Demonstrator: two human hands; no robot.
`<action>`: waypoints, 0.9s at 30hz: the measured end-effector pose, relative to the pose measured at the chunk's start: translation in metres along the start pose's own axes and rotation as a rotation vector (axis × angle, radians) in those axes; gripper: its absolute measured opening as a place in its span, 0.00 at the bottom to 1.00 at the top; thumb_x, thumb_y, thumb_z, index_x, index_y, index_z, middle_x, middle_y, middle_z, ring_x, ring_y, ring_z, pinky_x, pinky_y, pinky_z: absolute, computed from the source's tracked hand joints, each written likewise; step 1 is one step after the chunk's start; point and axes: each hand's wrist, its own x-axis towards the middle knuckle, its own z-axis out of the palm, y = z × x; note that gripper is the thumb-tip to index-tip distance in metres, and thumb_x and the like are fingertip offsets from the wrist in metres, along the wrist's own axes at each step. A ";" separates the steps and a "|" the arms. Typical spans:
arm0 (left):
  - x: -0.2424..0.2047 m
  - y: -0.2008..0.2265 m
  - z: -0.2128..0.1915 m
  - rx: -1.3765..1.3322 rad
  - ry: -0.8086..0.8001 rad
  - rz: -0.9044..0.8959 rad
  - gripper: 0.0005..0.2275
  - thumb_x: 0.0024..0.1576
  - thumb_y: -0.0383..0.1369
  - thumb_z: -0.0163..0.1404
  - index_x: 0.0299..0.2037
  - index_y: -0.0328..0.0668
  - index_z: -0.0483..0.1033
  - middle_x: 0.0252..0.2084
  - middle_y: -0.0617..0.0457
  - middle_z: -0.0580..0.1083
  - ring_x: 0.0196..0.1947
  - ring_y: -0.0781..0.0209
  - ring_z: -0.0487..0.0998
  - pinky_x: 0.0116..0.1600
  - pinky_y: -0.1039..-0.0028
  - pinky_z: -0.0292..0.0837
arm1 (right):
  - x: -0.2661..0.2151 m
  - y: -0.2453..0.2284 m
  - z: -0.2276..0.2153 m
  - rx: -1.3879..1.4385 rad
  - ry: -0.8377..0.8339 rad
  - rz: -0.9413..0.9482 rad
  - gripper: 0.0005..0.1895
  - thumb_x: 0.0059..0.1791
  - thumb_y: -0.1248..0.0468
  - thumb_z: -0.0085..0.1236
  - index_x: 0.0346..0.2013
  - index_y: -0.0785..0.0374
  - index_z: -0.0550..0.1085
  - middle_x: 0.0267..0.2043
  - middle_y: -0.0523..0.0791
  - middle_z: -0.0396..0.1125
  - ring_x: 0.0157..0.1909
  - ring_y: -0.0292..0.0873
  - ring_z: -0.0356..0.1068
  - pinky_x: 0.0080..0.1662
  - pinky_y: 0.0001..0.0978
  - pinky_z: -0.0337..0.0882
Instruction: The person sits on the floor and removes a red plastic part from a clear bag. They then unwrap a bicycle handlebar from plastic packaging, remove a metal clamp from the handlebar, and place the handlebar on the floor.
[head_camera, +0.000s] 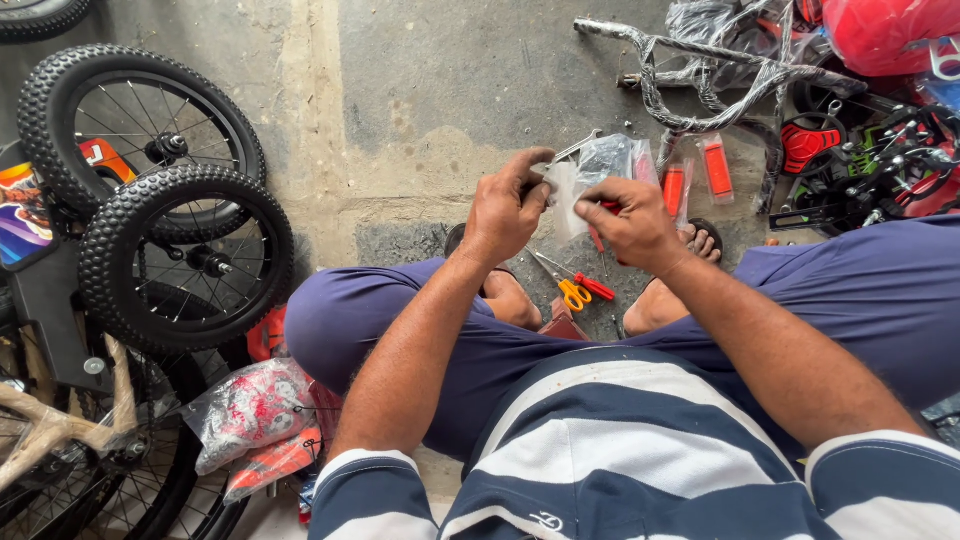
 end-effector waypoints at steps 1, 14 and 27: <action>0.000 0.001 -0.001 -0.002 0.002 -0.008 0.17 0.61 0.24 0.50 0.60 0.42 0.71 0.40 0.46 0.82 0.38 0.63 0.85 0.45 0.72 0.81 | 0.001 0.002 -0.001 0.031 0.019 0.000 0.09 0.52 0.62 0.61 0.38 0.68 0.79 0.33 0.45 0.75 0.35 0.37 0.72 0.38 0.30 0.72; -0.004 0.002 0.000 0.445 0.039 0.165 0.13 0.56 0.26 0.50 0.49 0.49 0.81 0.33 0.48 0.74 0.31 0.51 0.79 0.35 0.61 0.73 | 0.005 0.031 -0.015 0.249 -0.187 0.151 0.28 0.48 0.72 0.53 0.63 0.64 0.61 0.54 0.48 0.65 0.56 0.42 0.69 0.57 0.30 0.71; -0.001 -0.010 -0.003 0.533 0.272 0.254 0.06 0.57 0.34 0.57 0.34 0.42 0.75 0.31 0.49 0.72 0.30 0.50 0.78 0.34 0.60 0.73 | -0.002 -0.003 -0.035 0.496 0.157 0.068 0.26 0.49 0.73 0.70 0.61 0.66 0.71 0.50 0.45 0.70 0.51 0.34 0.71 0.56 0.26 0.75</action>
